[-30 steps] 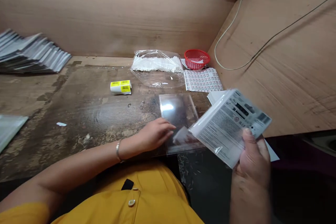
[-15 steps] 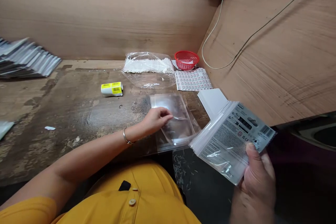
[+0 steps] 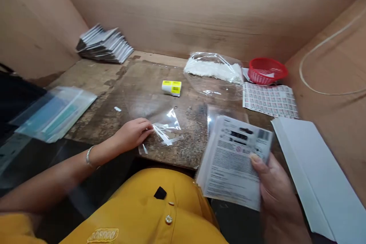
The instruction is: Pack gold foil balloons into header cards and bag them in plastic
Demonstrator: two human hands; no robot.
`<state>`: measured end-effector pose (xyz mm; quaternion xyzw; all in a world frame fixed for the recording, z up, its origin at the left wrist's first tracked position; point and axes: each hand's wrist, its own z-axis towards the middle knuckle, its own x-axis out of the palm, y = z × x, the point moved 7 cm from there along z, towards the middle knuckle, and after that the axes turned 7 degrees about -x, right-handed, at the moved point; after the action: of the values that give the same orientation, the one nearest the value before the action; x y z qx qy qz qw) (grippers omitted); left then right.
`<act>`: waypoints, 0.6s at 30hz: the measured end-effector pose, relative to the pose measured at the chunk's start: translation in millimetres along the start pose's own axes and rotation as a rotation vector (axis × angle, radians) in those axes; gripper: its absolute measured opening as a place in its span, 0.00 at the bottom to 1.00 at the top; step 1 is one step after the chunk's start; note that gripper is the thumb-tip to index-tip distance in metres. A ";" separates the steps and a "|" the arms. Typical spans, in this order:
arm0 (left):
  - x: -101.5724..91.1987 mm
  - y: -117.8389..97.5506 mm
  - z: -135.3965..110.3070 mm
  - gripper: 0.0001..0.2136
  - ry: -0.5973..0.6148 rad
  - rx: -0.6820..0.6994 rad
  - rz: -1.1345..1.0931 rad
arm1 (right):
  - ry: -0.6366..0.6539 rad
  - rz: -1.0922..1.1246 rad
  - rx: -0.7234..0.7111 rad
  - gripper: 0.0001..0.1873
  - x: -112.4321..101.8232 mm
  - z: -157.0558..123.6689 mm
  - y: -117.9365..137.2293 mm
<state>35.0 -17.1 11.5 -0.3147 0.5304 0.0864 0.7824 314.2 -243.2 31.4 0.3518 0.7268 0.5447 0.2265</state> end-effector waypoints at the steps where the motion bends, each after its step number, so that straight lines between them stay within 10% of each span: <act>1: 5.3 11.9 -2.5 0.05 0.018 -0.054 -0.021 | 0.078 -0.017 0.028 0.26 19.0 6.4 -3.9; 9: 10.6 12.1 -5.7 0.11 -0.013 -0.067 -0.067 | 0.563 -0.161 0.100 0.25 134.1 21.1 -35.6; 18: 17.0 15.5 -7.6 0.08 -0.085 -0.060 -0.077 | 0.733 -0.140 0.136 0.26 175.1 19.5 -53.1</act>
<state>29.0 -12.7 -11.6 -0.3544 0.4812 0.0852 0.7972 200.2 -106.5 -15.6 0.0973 0.8164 0.5681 -0.0357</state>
